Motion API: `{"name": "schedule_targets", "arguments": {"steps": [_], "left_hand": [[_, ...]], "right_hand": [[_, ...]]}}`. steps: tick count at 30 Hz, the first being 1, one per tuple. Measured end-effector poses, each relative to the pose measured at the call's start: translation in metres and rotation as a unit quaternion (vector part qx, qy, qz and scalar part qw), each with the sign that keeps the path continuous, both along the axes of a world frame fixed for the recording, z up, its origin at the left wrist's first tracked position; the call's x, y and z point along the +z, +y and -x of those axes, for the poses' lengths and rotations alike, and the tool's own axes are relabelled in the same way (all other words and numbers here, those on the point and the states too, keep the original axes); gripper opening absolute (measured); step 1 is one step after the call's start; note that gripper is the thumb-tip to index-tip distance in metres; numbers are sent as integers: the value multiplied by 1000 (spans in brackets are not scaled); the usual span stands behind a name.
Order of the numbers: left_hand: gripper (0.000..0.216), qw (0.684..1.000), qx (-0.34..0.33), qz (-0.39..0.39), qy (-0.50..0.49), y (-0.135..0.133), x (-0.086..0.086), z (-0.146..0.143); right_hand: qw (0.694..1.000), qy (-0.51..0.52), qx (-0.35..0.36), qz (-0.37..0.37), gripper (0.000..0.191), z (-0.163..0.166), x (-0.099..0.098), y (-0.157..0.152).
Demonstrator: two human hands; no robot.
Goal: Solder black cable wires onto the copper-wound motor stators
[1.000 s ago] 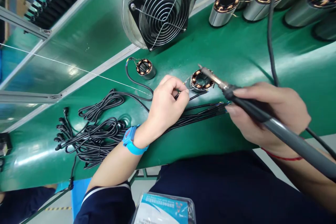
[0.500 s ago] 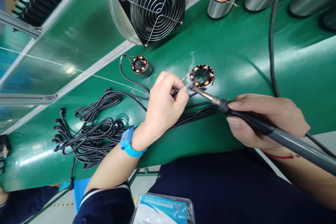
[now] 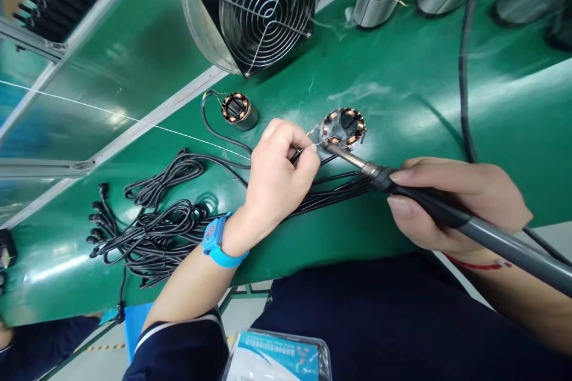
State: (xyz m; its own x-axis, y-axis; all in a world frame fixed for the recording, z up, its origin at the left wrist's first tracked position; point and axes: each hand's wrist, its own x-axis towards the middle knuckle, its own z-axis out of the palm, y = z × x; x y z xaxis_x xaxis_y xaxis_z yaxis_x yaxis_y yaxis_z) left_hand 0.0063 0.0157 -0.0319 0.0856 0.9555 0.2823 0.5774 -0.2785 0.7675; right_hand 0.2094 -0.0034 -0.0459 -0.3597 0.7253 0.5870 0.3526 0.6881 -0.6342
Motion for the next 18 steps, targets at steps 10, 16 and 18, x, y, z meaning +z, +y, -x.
{"name": "schedule_targets", "arguments": {"steps": [10,16,18], "left_hand": [[21,1000,-4,-2,7,0,2,0],[20,1000,5,3,12,1,2,0],[20,1000,8,1,16,1,2,0]], "right_hand": [[995,-43,-89,-1,27,3,15,7],[988,-124,-60,71,33,8,42,34],[987,-134,-35,80,35,11,39,45]]}}
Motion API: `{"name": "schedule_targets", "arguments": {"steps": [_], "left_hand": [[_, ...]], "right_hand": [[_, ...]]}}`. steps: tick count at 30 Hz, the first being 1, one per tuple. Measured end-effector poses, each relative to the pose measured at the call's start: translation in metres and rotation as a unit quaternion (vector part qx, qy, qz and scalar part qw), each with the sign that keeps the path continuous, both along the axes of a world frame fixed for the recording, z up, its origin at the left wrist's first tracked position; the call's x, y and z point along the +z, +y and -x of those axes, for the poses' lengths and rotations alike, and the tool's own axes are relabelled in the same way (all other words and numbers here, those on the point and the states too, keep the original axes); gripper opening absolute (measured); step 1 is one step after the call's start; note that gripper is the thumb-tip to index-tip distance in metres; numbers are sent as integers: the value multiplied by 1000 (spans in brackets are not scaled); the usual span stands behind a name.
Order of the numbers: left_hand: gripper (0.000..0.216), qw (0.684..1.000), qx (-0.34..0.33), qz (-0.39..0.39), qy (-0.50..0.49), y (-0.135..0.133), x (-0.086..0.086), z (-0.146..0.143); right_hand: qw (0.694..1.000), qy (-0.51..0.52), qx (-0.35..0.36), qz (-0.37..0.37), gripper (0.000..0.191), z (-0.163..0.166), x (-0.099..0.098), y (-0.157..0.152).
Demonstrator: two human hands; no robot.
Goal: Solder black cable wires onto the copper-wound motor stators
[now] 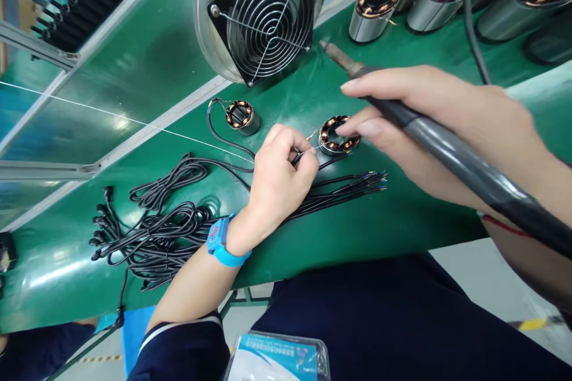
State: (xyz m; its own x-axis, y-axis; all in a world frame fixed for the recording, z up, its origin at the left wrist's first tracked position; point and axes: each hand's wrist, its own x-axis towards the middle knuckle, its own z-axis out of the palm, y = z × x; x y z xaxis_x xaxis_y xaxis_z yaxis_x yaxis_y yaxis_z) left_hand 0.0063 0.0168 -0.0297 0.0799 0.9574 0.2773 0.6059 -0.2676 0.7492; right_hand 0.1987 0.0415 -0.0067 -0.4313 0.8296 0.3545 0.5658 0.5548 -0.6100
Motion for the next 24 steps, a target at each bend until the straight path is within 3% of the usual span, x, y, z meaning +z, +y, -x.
{"name": "schedule_targets", "arguments": {"steps": [4,9,21,24], "left_hand": [[21,1000,-1,-10,6,1,-1,0],[21,1000,-5,-14,9,1,-1,1],[8,995,-42,-60,64,4,-7,-1],[14,999,-33,0,29,5,-6,1]], "right_hand": [[998,35,54,9,47,8,-22,10],[997,62,44,10,48,14,-46,7],[996,78,40,31,38,17,-41,8],[996,80,38,30,43,14,-42,10]]}}
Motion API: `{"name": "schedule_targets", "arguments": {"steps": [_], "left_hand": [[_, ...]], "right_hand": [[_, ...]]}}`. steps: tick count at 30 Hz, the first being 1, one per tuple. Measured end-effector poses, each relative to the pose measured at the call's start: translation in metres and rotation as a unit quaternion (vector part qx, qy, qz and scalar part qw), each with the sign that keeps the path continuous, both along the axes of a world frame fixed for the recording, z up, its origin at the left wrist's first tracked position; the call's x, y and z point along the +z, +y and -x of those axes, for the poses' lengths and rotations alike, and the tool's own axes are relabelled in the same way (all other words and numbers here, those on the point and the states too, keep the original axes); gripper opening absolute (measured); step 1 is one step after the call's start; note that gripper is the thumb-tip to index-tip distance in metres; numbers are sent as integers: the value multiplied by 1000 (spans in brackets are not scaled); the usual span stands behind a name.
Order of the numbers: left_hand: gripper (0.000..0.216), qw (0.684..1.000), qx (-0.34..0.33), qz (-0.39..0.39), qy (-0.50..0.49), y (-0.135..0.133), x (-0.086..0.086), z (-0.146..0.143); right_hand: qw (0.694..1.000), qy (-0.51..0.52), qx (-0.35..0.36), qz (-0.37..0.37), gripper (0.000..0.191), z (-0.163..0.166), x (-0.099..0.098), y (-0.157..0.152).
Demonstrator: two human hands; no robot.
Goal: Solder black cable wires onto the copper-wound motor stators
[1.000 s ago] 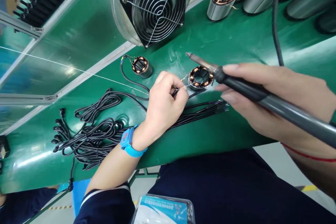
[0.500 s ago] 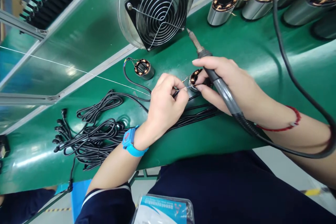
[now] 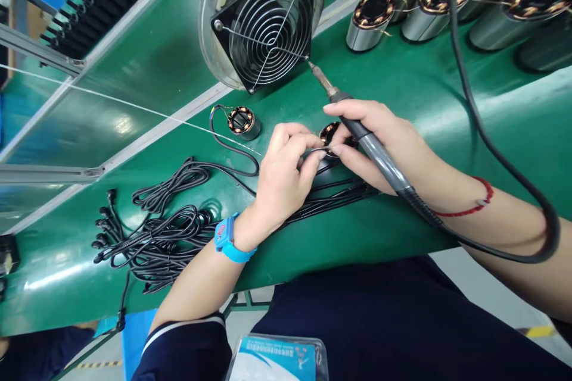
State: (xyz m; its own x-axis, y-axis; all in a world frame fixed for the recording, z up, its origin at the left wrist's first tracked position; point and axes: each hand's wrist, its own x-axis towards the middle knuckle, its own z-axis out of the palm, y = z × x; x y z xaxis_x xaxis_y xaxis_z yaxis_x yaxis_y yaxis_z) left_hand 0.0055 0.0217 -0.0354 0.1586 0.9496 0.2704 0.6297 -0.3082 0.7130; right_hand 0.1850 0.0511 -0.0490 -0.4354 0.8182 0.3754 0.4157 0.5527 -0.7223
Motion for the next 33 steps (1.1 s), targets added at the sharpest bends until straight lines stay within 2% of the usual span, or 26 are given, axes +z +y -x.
{"name": "schedule_targets", "arguments": {"steps": [2,3,5,7,12,20,23,28,30,33], "left_hand": [[26,991,26,115,-61,1,4,5],[27,976,32,192,-98,2,6,8],[15,925,28,340,-168,5,11,13],[9,880,28,415,-229,8,16,17],[13,851,112,383,-341,13,21,16],[14,855,129,384,-325,14,16,3],[15,853,122,392,-323,14,15,1],[25,838,93,431,-323,12,19,11],[21,836,64,446,-314,12,21,15],[15,851,-1,449,-272,10,18,14]], "right_hand": [[1000,14,-2,-12,50,-2,-2,1],[1000,18,1,-18,54,-2,-3,2],[999,11,17,-29,58,-2,-5,4],[998,-10,40,-38,56,0,-7,5],[997,-30,51,-40,54,4,-11,4],[997,-49,52,-40,53,0,-4,0],[997,-67,40,-26,52,1,0,-1],[995,-84,16,-54,43,5,4,-3],[993,-96,6,-64,38,5,4,-4],[993,-82,-14,-84,31,8,1,-5]]}}
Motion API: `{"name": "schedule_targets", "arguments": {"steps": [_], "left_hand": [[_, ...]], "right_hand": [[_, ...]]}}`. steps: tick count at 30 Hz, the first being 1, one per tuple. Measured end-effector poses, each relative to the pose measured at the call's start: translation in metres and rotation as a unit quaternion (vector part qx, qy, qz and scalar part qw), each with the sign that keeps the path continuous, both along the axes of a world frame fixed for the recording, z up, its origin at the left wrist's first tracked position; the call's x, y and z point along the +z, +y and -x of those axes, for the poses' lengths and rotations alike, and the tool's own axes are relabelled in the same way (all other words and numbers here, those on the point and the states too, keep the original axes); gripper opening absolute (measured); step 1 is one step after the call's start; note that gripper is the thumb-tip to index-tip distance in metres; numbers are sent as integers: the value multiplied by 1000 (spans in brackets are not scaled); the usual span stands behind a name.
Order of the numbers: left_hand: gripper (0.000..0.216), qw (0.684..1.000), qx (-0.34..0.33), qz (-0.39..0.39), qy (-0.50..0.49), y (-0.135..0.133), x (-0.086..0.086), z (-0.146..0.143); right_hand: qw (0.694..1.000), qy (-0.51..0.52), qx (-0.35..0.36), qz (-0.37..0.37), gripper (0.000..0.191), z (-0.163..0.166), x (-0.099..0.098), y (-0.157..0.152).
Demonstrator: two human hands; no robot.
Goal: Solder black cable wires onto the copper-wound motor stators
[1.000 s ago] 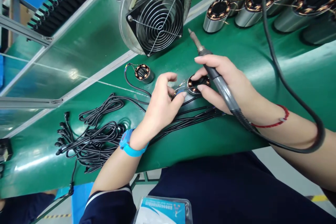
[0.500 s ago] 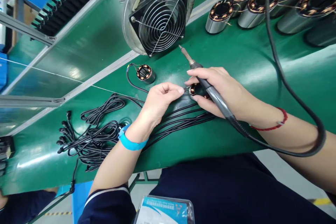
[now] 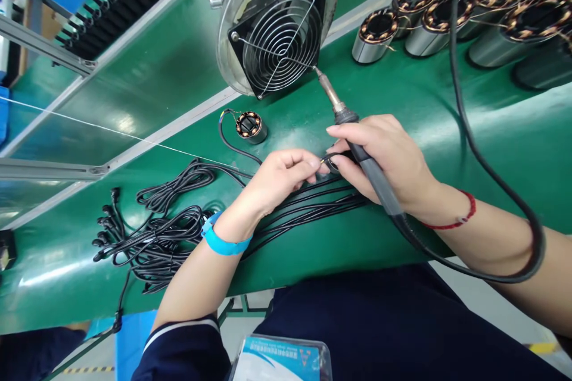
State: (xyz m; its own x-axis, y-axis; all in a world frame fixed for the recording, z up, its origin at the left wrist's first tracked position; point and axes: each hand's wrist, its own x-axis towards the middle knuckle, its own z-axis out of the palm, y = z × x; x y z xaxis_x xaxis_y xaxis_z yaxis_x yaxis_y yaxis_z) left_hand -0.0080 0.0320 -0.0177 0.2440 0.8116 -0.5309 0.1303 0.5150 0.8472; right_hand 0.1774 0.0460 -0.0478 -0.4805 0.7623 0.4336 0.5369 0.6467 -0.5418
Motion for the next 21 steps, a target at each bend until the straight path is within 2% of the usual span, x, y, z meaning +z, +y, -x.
{"name": "schedule_targets", "arguments": {"steps": [3,5,8,11,14,15,18,21], "left_hand": [[19,994,-61,-66,58,-2,-6,-7],[21,979,-68,-145,125,-3,-6,-9],[19,929,-46,-261,258,0,3,2],[19,876,-8,-304,375,7,15,28],[14,838,55,-298,454,14,23,53],[19,833,55,-283,472,15,24,57],[42,837,-19,-187,514,19,24,58],[41,839,-57,-122,528,25,23,55]], "right_hand": [[999,37,-21,-27,28,4,-6,0],[998,46,-22,-35,31,6,-9,1],[998,53,-25,-39,39,4,-8,3],[995,77,-34,-54,45,-5,-6,5],[992,104,-43,-47,48,-13,-5,8],[992,111,-46,-42,48,-14,-5,8],[991,119,-42,-42,50,-15,-4,9],[991,119,-19,-50,54,-14,0,10]]}}
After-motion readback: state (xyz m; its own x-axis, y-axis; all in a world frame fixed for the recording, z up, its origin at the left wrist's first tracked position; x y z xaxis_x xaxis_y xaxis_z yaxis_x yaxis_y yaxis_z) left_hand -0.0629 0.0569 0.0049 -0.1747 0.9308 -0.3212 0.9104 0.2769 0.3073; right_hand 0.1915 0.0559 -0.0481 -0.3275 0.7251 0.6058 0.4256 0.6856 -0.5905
